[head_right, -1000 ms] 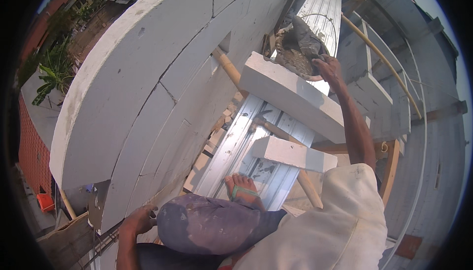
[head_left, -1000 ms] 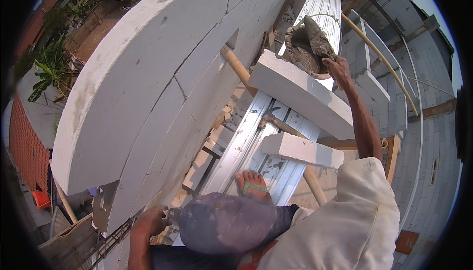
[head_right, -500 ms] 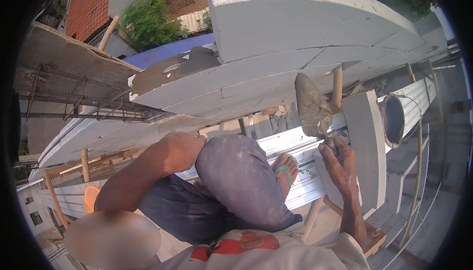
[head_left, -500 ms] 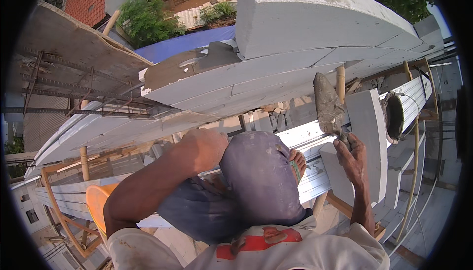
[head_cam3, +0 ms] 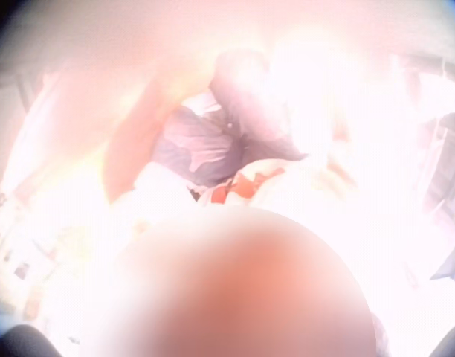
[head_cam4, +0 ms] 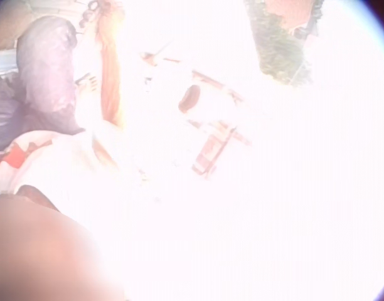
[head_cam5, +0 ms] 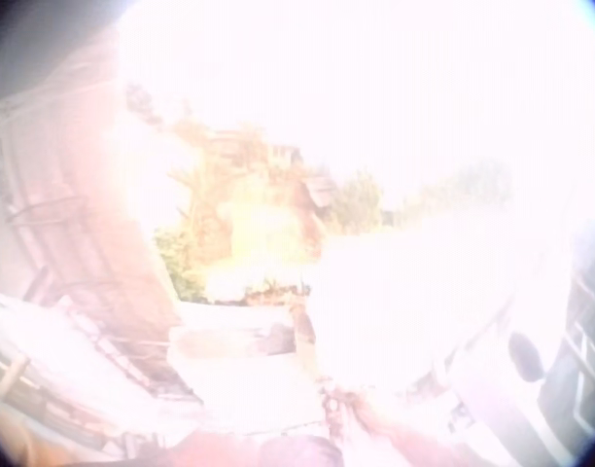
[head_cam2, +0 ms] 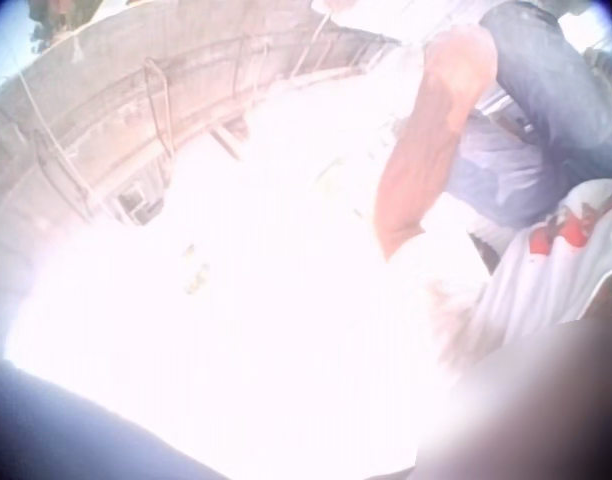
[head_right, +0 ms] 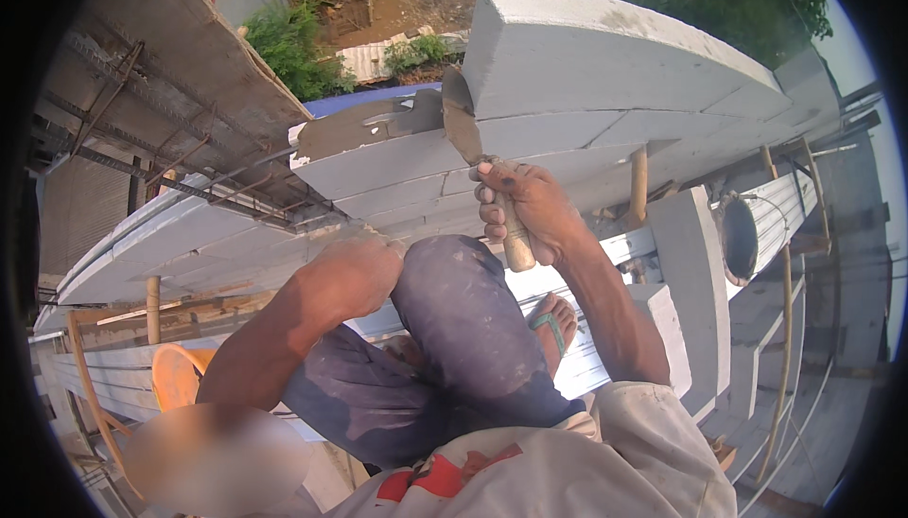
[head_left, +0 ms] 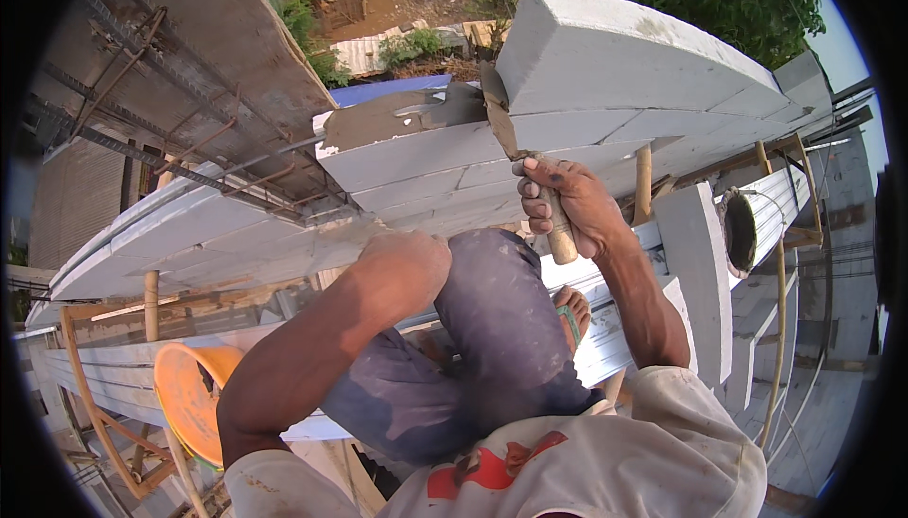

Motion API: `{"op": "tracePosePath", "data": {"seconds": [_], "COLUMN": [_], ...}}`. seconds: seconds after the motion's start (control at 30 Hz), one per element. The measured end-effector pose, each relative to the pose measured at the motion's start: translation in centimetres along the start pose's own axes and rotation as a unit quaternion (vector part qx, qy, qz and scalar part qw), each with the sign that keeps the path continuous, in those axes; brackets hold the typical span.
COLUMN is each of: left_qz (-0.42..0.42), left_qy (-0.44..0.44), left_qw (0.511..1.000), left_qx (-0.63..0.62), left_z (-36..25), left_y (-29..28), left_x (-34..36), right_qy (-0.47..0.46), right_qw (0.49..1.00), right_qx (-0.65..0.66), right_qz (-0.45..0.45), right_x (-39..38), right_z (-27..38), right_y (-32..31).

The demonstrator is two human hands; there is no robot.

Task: The person is building a wall using white bricks and mortar. They scoop mortar from a bucket with a trowel, apply it to the bricks, and use a hammer to tap the bricks into place. The person also uses a measuring tape to check the alignment of the wall.

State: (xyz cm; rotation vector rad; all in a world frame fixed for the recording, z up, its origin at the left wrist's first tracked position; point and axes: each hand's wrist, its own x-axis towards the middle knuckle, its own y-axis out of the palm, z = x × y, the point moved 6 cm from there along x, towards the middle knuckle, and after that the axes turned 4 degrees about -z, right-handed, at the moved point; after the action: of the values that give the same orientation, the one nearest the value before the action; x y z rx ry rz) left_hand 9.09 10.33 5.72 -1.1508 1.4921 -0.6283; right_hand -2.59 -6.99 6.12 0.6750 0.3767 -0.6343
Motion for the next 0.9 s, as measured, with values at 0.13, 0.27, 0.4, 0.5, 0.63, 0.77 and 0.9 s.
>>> {"op": "tracePosePath", "data": {"seconds": [0.13,0.27,0.4,0.5,0.63,0.77,0.9], "left_qz": [-0.007,-0.001,0.023,0.061,0.144,0.170,0.190], "left_qy": [-0.004,-0.003,0.013,-0.012,-0.058,-0.083,-0.093], "left_qw": [1.000,1.000,1.000,0.998,0.987,0.982,0.975], "left_qx": [0.004,-0.002,-0.015,-0.031,-0.050,-0.007,-0.061], "left_z": [0.0,-0.3,0.3,1.1,-0.1,-0.4,-0.2], "left_y": [0.0,-0.6,0.2,0.9,0.1,-0.4,-0.2], "left_x": [-0.3,-0.3,0.4,0.9,2.2,2.3,2.5], "right_qy": [-0.013,-0.029,-0.050,-0.052,-0.083,-0.197,-0.265], "right_qw": [0.999,0.993,0.984,0.973,0.968,0.968,0.901], "right_qx": [0.027,0.084,0.120,0.147,0.146,0.097,-0.143], "right_qz": [0.013,0.074,0.122,0.172,0.187,0.125,-0.313], "right_x": [-0.6,-1.6,-2.5,-3.4,-8.1,-14.8,-20.0], "right_z": [2.3,4.9,7.5,8.3,7.7,8.7,13.6], "right_y": [1.3,1.6,2.1,1.5,-3.7,-12.5,-24.4]}}
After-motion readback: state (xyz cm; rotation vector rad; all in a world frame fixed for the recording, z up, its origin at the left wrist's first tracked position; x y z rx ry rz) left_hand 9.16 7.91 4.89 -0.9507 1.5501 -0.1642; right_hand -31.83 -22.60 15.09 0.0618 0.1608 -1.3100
